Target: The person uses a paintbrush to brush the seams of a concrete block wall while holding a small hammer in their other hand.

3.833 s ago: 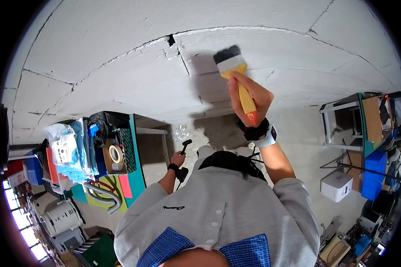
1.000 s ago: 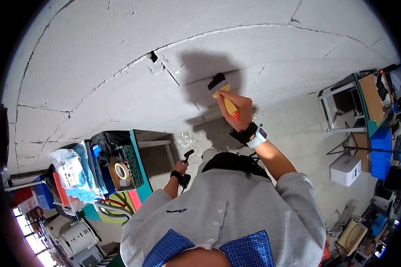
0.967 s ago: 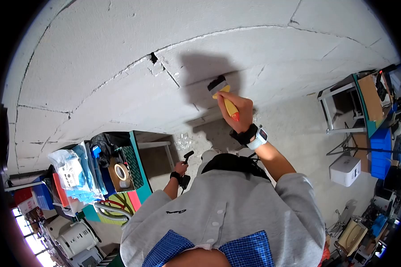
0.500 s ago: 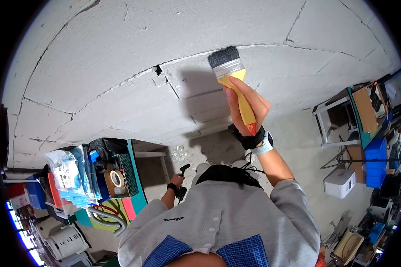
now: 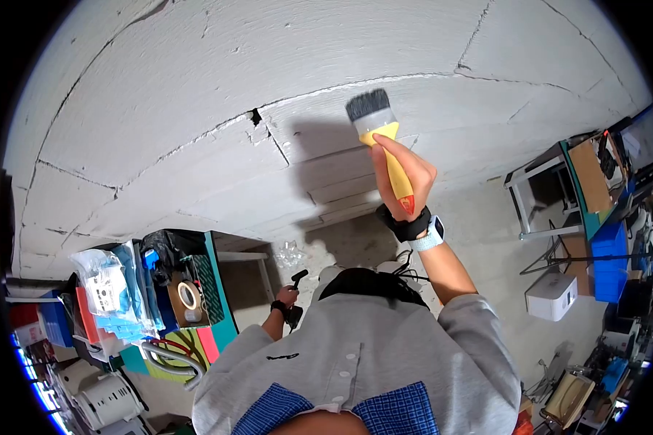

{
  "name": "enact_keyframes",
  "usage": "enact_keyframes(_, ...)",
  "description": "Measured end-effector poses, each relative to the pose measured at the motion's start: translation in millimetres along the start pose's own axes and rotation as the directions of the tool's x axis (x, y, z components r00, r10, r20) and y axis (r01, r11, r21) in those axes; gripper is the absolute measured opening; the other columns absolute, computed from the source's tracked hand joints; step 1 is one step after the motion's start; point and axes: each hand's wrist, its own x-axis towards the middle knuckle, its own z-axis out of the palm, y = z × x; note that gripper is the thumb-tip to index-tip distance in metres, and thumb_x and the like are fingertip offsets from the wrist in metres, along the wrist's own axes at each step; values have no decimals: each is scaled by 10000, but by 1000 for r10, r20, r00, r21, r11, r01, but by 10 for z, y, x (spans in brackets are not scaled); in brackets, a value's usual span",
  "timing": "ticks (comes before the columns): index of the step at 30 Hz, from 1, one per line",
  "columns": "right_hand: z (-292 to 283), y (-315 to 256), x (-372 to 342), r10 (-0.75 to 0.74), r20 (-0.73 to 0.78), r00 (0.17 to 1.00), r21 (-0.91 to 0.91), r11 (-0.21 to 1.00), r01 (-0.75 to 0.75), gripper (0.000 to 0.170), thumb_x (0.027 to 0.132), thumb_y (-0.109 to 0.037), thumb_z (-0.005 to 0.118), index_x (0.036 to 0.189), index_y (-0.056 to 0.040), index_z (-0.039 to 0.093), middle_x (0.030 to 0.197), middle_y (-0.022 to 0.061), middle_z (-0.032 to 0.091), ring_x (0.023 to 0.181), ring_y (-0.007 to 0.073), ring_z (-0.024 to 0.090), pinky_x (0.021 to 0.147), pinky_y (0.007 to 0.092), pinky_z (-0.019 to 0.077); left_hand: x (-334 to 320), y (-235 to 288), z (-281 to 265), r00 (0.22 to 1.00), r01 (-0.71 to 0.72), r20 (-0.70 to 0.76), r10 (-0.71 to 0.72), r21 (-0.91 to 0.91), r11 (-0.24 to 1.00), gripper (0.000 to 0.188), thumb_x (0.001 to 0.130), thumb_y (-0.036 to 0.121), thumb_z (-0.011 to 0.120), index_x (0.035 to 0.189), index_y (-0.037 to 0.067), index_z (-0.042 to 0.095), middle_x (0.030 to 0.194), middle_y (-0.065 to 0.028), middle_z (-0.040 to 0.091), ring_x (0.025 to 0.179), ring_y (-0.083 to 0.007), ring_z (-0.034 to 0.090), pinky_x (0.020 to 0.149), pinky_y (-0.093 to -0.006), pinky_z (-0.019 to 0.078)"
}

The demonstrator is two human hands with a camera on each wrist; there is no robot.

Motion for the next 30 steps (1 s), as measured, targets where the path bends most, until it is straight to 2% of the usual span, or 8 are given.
enact_keyframes(5, -21, -28, -104, 153, -10, 988, 106, 983, -151, 149, 770, -2, 605, 915, -17, 631, 684, 105, 643, 612, 147, 630, 570, 216, 464, 69, -2, 9, 999, -39, 10, 38, 46, 998, 413, 695, 275, 548, 1063, 94, 591, 809, -132, 642, 628, -228, 625, 630, -338, 499)
enact_keyframes(8, -2, -95, 33, 49, -131, 990, 87, 995, -38, 144, 774, -4, 603, 915, -17, 631, 686, 105, 645, 619, 145, 633, 577, 214, 467, 106, -24, -10, 999, -29, 16, 28, 59, 998, 412, 696, 274, 547, 1066, 99, 590, 802, -131, 640, 632, -228, 627, 638, -338, 500)
enact_keyframes(12, 5, 81, -94, 49, -28, 998, 17, 999, -49, 129, 784, -7, 598, 910, -5, 624, 692, 105, 642, 620, 139, 631, 578, 209, 465, 29, 4, -114, 1000, -28, 14, 28, 51, 998, 406, 696, 264, 546, 1063, 97, 590, 795, -131, 639, 628, -231, 626, 628, -337, 505)
enact_keyframes(14, -7, 62, -186, 220, -48, 974, 134, 968, -212, 118, 780, -4, 598, 896, -5, 624, 695, 101, 644, 624, 147, 636, 573, 206, 465, -31, 1, -146, 1000, -20, 16, 19, 50, 999, 402, 696, 259, 546, 1060, 94, 591, 789, -130, 638, 623, -232, 625, 622, -337, 506)
enact_keyframes(21, 20, 43, -71, 72, -72, 995, 120, 991, -63, 135, 772, -5, 604, 906, -3, 620, 699, 109, 644, 634, 153, 641, 570, 213, 473, -116, -95, -162, 999, -34, -25, 36, 59, 998, 368, 692, 252, 561, 1015, 82, 607, 725, -115, 631, 584, -223, 615, 582, -339, 501)
enact_keyframes(23, 15, 108, -155, 109, -30, 994, 127, 986, -104, 135, 772, -6, 604, 906, 0, 620, 700, 111, 646, 637, 155, 643, 570, 213, 474, -245, -85, -128, 986, -109, -130, 100, -62, 992, 199, 725, 198, 571, 843, 38, 584, 507, -27, 491, 390, -151, 472, 365, -300, 348)
enact_keyframes(26, -37, 204, -255, 126, 60, 990, 68, 989, -130, 134, 778, -9, 599, 910, 5, 621, 698, 114, 643, 641, 160, 644, 566, 215, 473, -61, -328, 29, 994, -65, -88, 64, -13, 998, 352, 688, 265, 584, 985, 82, 622, 704, -116, 629, 565, -226, 611, 563, -339, 500)
enact_keyframes(30, -96, 201, -130, 48, -31, 998, 174, 984, -42, 144, 778, -8, 599, 919, 2, 624, 681, 109, 634, 587, 164, 624, 538, 230, 462, -240, -368, 234, 989, 9, -146, 0, 55, 998, 346, 696, 290, 594, 989, 109, 626, 768, -119, 618, 590, -228, 613, 569, -337, 509)
